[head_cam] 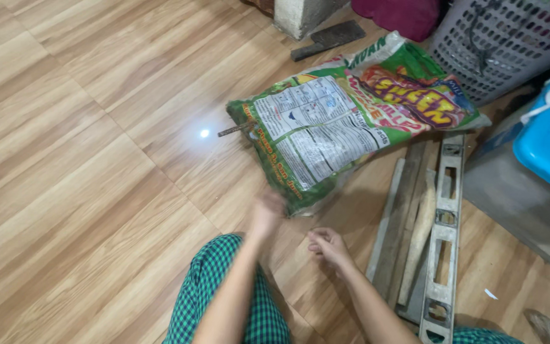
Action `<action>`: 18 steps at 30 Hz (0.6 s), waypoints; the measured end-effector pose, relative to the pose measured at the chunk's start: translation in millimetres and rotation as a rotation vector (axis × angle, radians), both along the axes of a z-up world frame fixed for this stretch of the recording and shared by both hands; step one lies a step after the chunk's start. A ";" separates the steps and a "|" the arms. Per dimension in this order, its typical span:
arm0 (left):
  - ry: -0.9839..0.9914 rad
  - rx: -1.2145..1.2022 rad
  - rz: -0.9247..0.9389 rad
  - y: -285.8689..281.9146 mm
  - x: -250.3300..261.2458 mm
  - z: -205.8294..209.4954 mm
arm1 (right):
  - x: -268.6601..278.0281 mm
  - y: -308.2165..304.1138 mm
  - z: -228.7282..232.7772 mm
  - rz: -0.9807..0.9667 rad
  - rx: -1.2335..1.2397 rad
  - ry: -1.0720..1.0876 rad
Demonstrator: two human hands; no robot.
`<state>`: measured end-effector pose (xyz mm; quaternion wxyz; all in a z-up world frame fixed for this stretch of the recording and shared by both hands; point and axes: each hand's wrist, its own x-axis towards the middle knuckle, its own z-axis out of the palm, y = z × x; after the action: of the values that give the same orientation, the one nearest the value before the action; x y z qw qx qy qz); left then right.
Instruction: The person sits on the floor and empties the contents of a large rice sack onto the floor. They then proceed to pick up and inspect various tools and hardware items, including pliers, metal rods, and a level, placing them into a pile.
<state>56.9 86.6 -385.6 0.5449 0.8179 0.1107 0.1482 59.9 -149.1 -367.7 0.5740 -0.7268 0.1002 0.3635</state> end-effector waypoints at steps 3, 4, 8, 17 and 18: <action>-0.339 -0.472 0.365 99.9 14.8 42.3 | 3.2 -3.6 -12.3 0.001 0.012 0.066; -0.036 0.041 0.551 128.1 19.3 62.9 | 2.6 2.0 -12.1 -0.044 0.053 0.133; -0.210 0.022 0.343 168.1 73.1 133.7 | 2.8 48.9 -6.0 -0.214 0.304 0.384; 0.007 -0.028 0.212 128.9 166.9 118.0 | 25.7 94.7 -33.4 -0.448 0.419 0.500; 0.028 -0.155 0.158 135.6 171.1 117.9 | 25.3 98.9 -37.5 -0.426 0.402 0.487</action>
<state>228.0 222.3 -267.7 0.5915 0.7639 0.1937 0.1702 85.2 -50.1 -405.2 0.7273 -0.4548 0.3090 0.4107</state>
